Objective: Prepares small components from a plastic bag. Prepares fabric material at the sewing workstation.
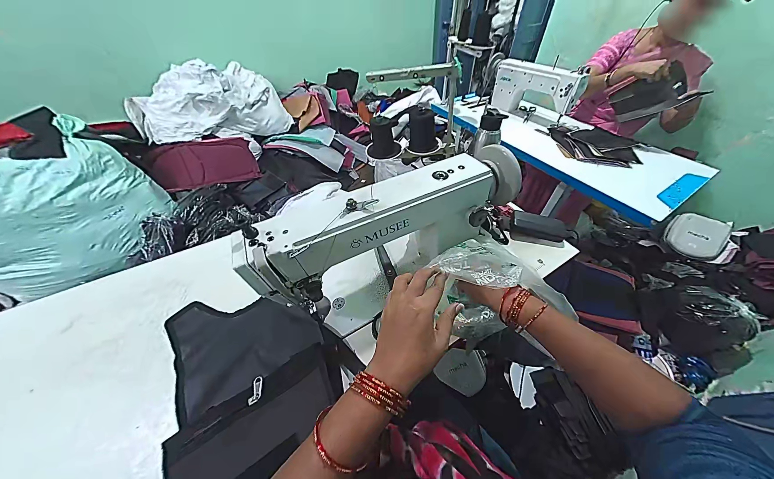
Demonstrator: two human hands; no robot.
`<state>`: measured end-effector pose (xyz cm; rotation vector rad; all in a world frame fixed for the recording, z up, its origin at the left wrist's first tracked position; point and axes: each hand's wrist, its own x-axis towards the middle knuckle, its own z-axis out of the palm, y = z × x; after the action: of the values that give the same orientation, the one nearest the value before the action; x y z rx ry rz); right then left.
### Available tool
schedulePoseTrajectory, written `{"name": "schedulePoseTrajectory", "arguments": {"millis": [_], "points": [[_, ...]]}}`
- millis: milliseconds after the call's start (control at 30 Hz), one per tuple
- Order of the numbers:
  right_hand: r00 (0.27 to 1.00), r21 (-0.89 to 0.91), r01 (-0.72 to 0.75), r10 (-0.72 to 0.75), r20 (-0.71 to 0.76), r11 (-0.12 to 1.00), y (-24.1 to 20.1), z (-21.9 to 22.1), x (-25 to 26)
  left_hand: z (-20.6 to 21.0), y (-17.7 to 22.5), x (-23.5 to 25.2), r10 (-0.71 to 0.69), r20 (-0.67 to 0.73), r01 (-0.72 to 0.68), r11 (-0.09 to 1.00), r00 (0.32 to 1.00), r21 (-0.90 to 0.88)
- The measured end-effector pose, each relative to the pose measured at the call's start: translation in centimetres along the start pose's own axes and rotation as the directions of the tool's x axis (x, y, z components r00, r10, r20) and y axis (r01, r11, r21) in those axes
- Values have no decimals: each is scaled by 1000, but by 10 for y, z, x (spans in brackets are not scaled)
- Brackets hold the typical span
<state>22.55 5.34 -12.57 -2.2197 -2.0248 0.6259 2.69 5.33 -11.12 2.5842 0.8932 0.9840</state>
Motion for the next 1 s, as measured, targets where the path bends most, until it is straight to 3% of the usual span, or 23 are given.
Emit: {"name": "schedulePoseTrajectory", "arguments": {"millis": [133,267,333,400,467,533,600,633,733,1000], "points": [[999,-30,-39,38,-36,999,-6,-13,-13,-2,-3,2,-7,-16,7,1000,1000,-4],[978,-48,-200,202,58,979,-27,-45,-33,-5,-1,8,3,-24,-3,1000,1000,-25],[964,45,-260,257,71,965,-30,-54,-41,-5,2,10,16,-35,-17,999,999,-43],[970,287,-231,244,-11,930,-21,-49,-45,-2,3,11,32,-54,-35,997,998,-63],[963,606,-111,237,-131,788,-12,-37,-51,0,4,12,39,-51,-43,997,998,-69],[946,903,79,255,-202,422,-13,-27,-57,2,5,13,41,-40,-43,997,998,-62],[956,987,101,262,-132,126,-16,-25,-64,4,6,14,35,-34,-37,999,999,-36],[962,994,91,253,-104,64,-17,-25,-67,4,6,15,28,-34,-29,999,999,-21],[967,996,95,238,-93,3,-18,-21,-73,9,4,20,20,-50,-20,1000,999,-2],[944,995,95,319,-81,-29,-19,-21,-70,22,9,29,-32,-75,25,996,997,-84]]}}
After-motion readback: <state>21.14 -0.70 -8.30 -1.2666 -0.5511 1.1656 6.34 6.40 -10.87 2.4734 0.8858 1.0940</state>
